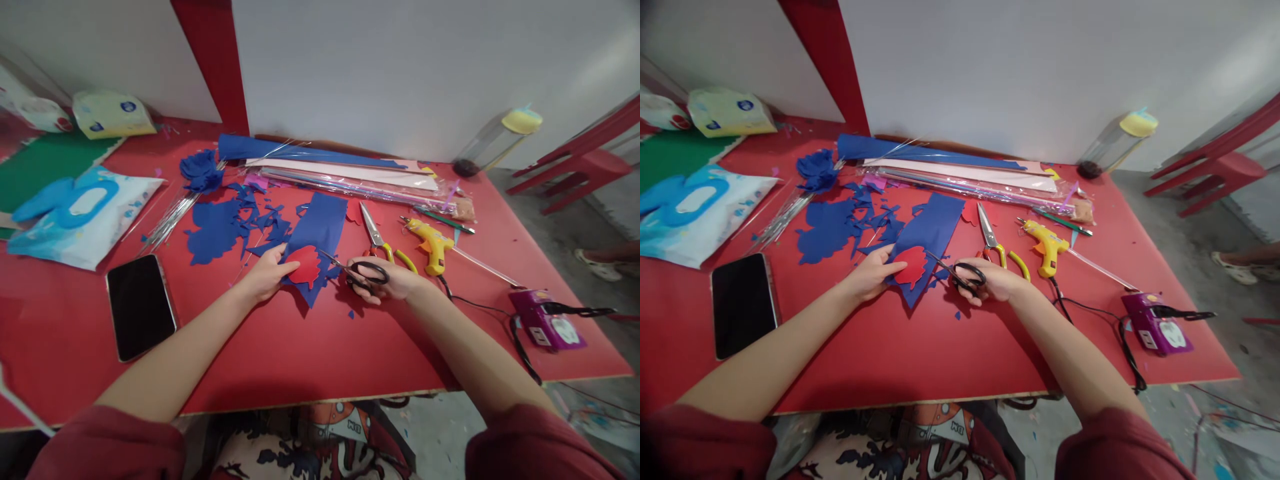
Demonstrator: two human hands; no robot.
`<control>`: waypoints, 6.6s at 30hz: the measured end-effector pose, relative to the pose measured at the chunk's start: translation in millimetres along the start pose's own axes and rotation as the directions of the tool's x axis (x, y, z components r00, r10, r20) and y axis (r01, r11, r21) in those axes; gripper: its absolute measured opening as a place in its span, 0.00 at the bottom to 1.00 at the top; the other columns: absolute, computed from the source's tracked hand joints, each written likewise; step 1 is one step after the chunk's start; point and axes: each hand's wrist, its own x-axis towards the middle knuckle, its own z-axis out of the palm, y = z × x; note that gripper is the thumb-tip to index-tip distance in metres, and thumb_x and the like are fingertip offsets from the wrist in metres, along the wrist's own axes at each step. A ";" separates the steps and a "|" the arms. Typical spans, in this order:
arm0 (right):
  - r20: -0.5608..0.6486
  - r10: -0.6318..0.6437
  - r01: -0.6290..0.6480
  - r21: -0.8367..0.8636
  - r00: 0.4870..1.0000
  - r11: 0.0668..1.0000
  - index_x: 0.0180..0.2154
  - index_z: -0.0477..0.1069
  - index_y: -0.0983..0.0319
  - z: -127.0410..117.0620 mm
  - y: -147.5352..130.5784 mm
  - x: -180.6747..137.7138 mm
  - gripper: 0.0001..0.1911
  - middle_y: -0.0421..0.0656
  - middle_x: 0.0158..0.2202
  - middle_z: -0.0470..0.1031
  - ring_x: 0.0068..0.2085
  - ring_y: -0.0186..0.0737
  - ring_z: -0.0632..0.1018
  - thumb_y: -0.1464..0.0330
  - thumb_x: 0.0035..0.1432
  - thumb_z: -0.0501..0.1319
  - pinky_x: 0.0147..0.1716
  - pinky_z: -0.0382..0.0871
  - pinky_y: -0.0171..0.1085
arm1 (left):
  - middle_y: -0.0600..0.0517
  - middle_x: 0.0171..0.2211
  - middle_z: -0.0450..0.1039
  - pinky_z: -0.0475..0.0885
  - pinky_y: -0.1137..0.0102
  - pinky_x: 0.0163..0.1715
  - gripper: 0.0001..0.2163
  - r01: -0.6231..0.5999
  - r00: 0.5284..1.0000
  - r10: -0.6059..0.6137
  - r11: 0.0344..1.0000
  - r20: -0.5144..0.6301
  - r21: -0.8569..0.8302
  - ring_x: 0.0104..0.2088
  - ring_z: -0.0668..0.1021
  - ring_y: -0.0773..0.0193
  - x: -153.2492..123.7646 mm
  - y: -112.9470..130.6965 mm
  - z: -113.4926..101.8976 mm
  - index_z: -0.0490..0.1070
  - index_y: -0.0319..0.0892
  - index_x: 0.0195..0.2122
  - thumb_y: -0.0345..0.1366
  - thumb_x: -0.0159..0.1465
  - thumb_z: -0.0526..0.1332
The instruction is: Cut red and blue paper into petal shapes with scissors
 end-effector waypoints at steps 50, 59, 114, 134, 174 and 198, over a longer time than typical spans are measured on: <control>-0.064 -0.056 0.063 0.104 0.996 0.993 0.27 0.58 0.62 13.1 7.5 2.3 0.26 0.34 0.15 0.65 0.11 0.27 0.63 0.48 0.43 0.65 0.07 0.40 0.26 | 0.52 0.32 0.78 0.73 0.72 0.28 0.16 0.040 0.999 -0.040 0.999 -0.012 -0.031 0.27 0.78 0.66 -1.0 1.1 0.0 0.71 0.38 0.35 0.27 0.44 0.68; -0.067 -0.024 0.036 0.181 0.997 0.983 0.24 0.60 0.63 15.0 9.7 4.8 0.26 0.36 0.15 0.67 0.13 0.29 0.68 0.48 0.41 0.65 0.07 0.47 0.26 | 0.52 0.31 0.77 0.73 0.71 0.30 0.16 0.037 0.999 -0.037 0.999 0.001 -0.029 0.28 0.77 0.66 -0.8 1.3 0.8 0.71 0.37 0.36 0.26 0.44 0.68; -0.056 -0.020 0.039 0.351 0.998 0.936 0.23 0.58 0.62 33.6 19.0 10.2 0.26 0.36 0.17 0.66 0.15 0.31 0.68 0.47 0.42 0.64 0.09 0.49 0.27 | 0.51 0.32 0.78 0.73 0.70 0.35 0.16 0.036 0.998 -0.037 0.999 -0.050 -0.019 0.29 0.78 0.66 -2.7 4.5 5.6 0.72 0.36 0.34 0.25 0.42 0.68; -0.035 -0.009 0.022 0.382 0.999 0.924 0.25 0.57 0.61 33.3 19.7 9.7 0.25 0.35 0.18 0.65 0.16 0.30 0.66 0.47 0.43 0.63 0.09 0.48 0.27 | 0.51 0.30 0.78 0.73 0.71 0.34 0.17 0.028 0.999 -0.028 1.000 -0.035 -0.012 0.28 0.77 0.66 -3.4 3.6 5.2 0.73 0.36 0.34 0.26 0.41 0.69; -0.133 -0.115 0.152 0.309 0.984 0.939 0.23 0.58 0.62 36.7 28.3 14.1 0.26 0.35 0.17 0.65 0.15 0.29 0.67 0.47 0.44 0.63 0.07 0.54 0.26 | 0.50 0.33 0.79 0.73 0.71 0.34 0.18 0.029 1.000 -0.029 0.999 0.001 -0.024 0.30 0.78 0.65 -2.1 0.4 1.6 0.73 0.37 0.36 0.25 0.42 0.69; -0.146 -0.091 0.131 0.298 0.985 0.946 0.24 0.58 0.62 35.2 26.2 12.3 0.26 0.34 0.17 0.67 0.14 0.29 0.69 0.49 0.42 0.65 0.06 0.56 0.25 | 0.53 0.32 0.79 0.74 0.73 0.35 0.17 0.101 0.993 -0.098 0.994 0.064 -0.038 0.29 0.79 0.67 -3.2 5.2 0.6 0.74 0.38 0.36 0.23 0.42 0.68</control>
